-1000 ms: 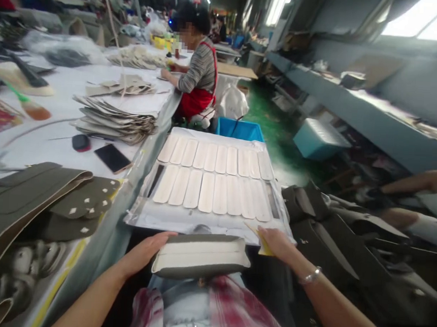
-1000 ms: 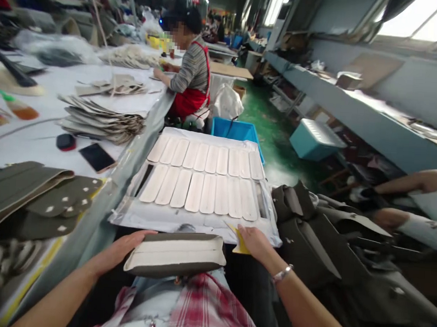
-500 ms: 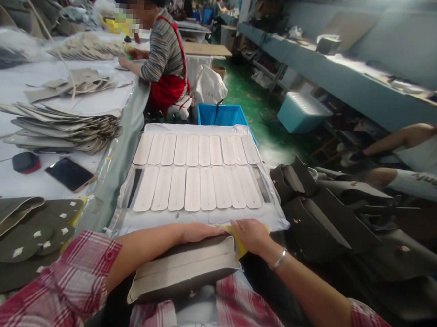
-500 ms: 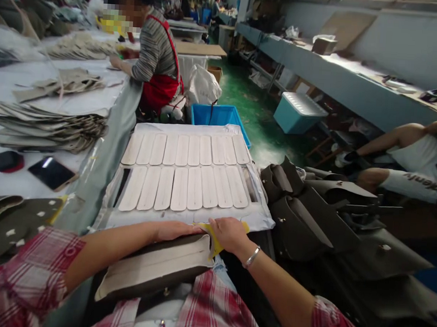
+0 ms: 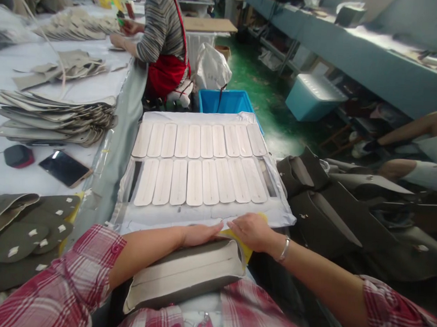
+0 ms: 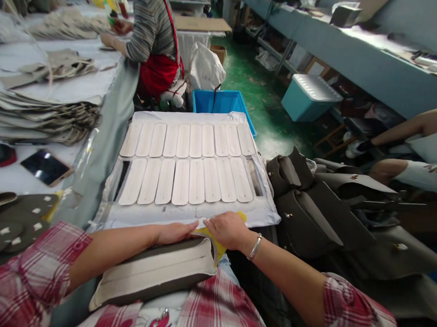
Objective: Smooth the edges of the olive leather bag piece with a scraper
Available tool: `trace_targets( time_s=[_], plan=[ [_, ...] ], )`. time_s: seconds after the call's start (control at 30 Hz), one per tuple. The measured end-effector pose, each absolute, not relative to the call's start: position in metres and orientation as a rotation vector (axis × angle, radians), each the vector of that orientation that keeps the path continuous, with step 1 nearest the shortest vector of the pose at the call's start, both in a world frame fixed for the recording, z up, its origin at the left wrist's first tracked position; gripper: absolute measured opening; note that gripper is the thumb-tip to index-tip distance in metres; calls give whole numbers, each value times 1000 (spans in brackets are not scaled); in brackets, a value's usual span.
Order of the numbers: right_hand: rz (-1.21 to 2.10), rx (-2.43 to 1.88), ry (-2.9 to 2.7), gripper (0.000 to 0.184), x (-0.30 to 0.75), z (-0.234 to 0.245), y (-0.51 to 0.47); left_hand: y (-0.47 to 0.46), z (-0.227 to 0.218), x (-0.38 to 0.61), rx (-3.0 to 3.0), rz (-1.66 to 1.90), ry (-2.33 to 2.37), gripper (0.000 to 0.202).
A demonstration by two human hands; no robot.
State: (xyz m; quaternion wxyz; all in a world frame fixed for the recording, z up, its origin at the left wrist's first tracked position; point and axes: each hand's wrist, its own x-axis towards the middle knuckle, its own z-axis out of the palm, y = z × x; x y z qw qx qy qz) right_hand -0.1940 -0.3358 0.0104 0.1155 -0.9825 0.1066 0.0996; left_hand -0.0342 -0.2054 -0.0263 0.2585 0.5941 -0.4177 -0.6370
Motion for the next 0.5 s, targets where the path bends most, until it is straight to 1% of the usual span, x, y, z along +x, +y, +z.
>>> trace_targets(
  time_s=[0.03,0.1,0.27,0.4,0.5],
  plan=[
    [303,-2884,303,52,-194,10,-335,-206,-28,-34,1685,-1694,-1201,74],
    [322,-2894,292,52,-195,11,-334,-207,-30,-34,1699,-1739,-1313,73],
    [380,-2902,328,50,-199,18,-327,-207,-34,-37,1469,-1707,-1369,58],
    [422,-2872,412,47,-204,18,-319,-206,-31,-38,1458,-1734,-1466,60],
    [420,-2839,476,48,-209,14,-311,-208,-24,-39,1312,-1739,-1593,59]
  ],
)
